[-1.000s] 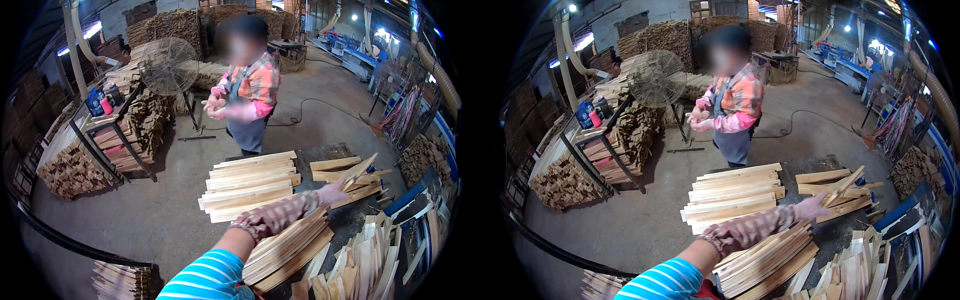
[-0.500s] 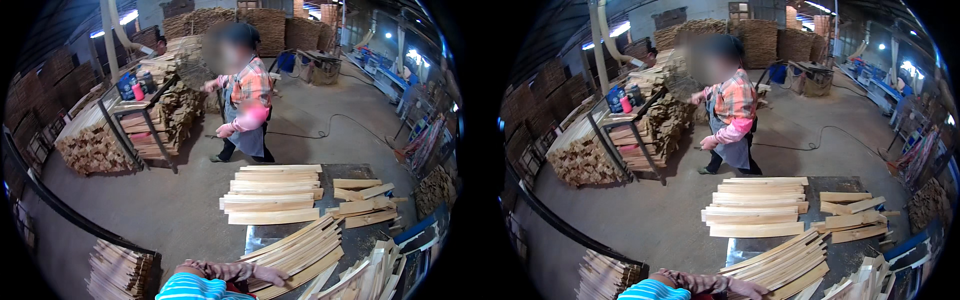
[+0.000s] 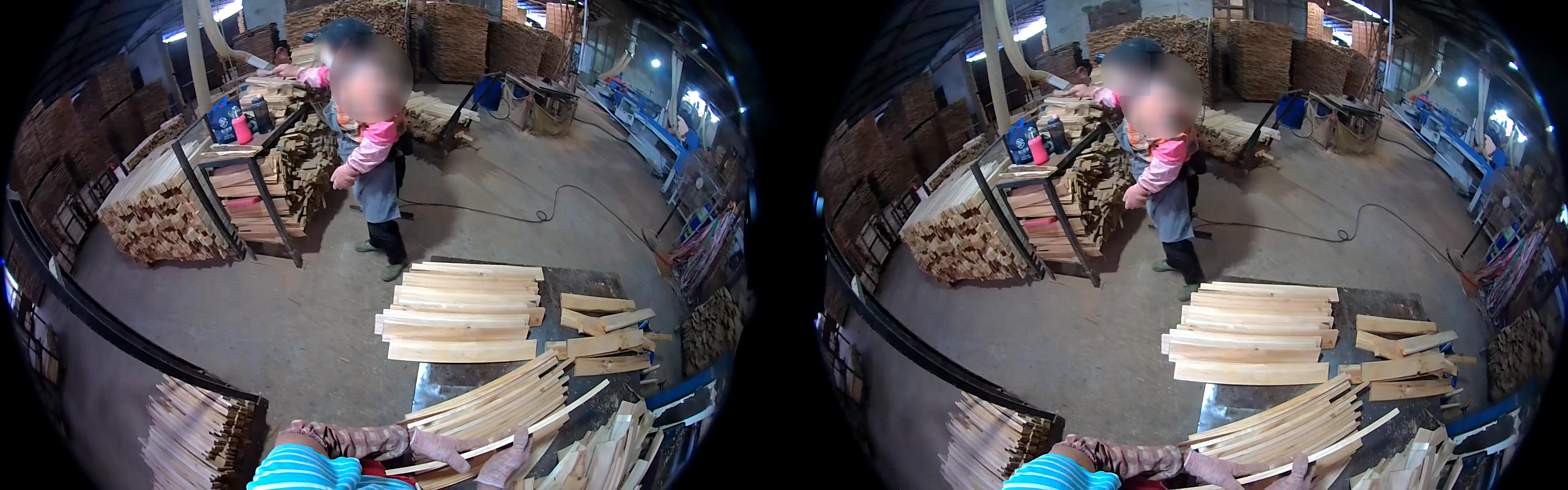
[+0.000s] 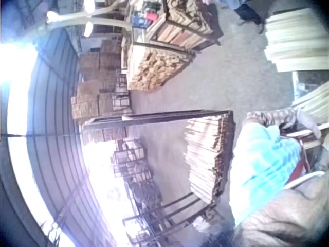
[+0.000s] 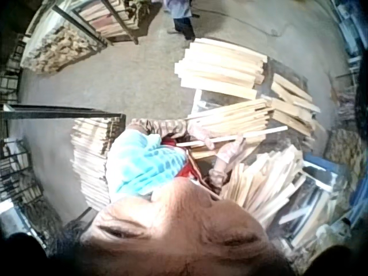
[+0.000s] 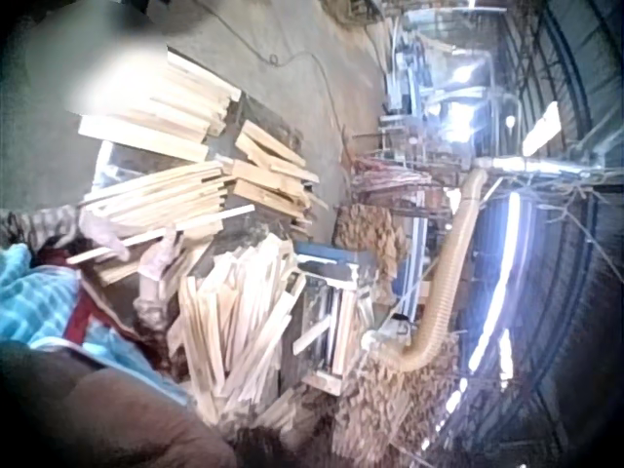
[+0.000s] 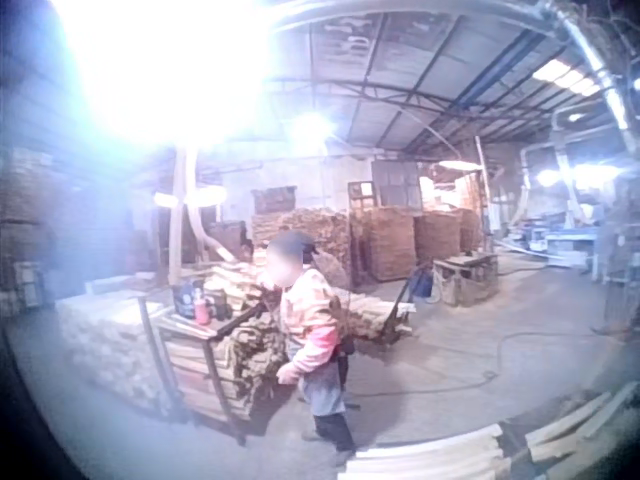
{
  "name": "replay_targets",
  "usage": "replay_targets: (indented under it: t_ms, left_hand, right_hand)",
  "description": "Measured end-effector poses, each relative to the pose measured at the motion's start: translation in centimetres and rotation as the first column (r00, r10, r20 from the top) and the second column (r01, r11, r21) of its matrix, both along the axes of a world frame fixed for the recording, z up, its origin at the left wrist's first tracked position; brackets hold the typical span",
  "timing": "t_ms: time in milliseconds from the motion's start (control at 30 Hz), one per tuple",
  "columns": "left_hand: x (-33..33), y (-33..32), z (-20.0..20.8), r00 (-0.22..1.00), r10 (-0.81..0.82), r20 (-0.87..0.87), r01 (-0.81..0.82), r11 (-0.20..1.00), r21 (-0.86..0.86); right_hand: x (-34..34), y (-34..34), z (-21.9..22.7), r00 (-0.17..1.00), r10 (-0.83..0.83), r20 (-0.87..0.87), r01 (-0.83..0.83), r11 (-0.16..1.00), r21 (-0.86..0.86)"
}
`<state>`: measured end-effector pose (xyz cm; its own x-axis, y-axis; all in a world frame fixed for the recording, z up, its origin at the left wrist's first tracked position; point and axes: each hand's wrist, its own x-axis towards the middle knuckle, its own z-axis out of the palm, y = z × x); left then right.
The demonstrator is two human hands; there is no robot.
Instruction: The person sorts and stacks light-colored wooden planks on a workbench in a workshop. They repeatedly pick up planks, align them, and place them into neat piles, occasionally moving stacks to a nearby rack.
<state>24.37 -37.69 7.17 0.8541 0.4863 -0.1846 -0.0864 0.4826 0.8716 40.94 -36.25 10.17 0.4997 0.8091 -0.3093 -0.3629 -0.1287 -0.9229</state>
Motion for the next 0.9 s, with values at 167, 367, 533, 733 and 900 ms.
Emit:
replay_targets:
  t_ms: [167,367,533,733,900]
  left_hand:
    - [0.3,-0.1,-0.3,0.993,-0.011,-0.116,0.034,0.979,0.203]
    - [-2.1,1.8,5.0,0.987,0.125,-0.103,-0.148,0.956,-0.252]
    - [-4.8,3.1,3.6,0.908,0.382,0.174,-0.131,0.651,-0.748]
    - [-4.0,4.0,3.7,0.844,0.460,0.276,-0.093,0.632,-0.770]
    - [-3.5,4.3,2.6,0.818,0.447,0.361,-0.007,0.636,-0.772]
  right_hand:
    - [2.3,-0.7,-3.5,0.997,0.075,-0.032,-0.074,0.997,0.019]
    - [4.0,-3.3,-3.8,0.919,0.394,-0.003,-0.385,0.899,0.208]
    - [2.3,-4.6,-4.2,0.913,0.403,0.062,-0.393,0.910,-0.130]
    - [2.4,-7.8,-7.2,0.908,0.408,0.098,-0.386,0.904,-0.184]
    - [2.7,-9.6,-7.7,0.879,0.435,0.194,-0.380,0.886,-0.267]
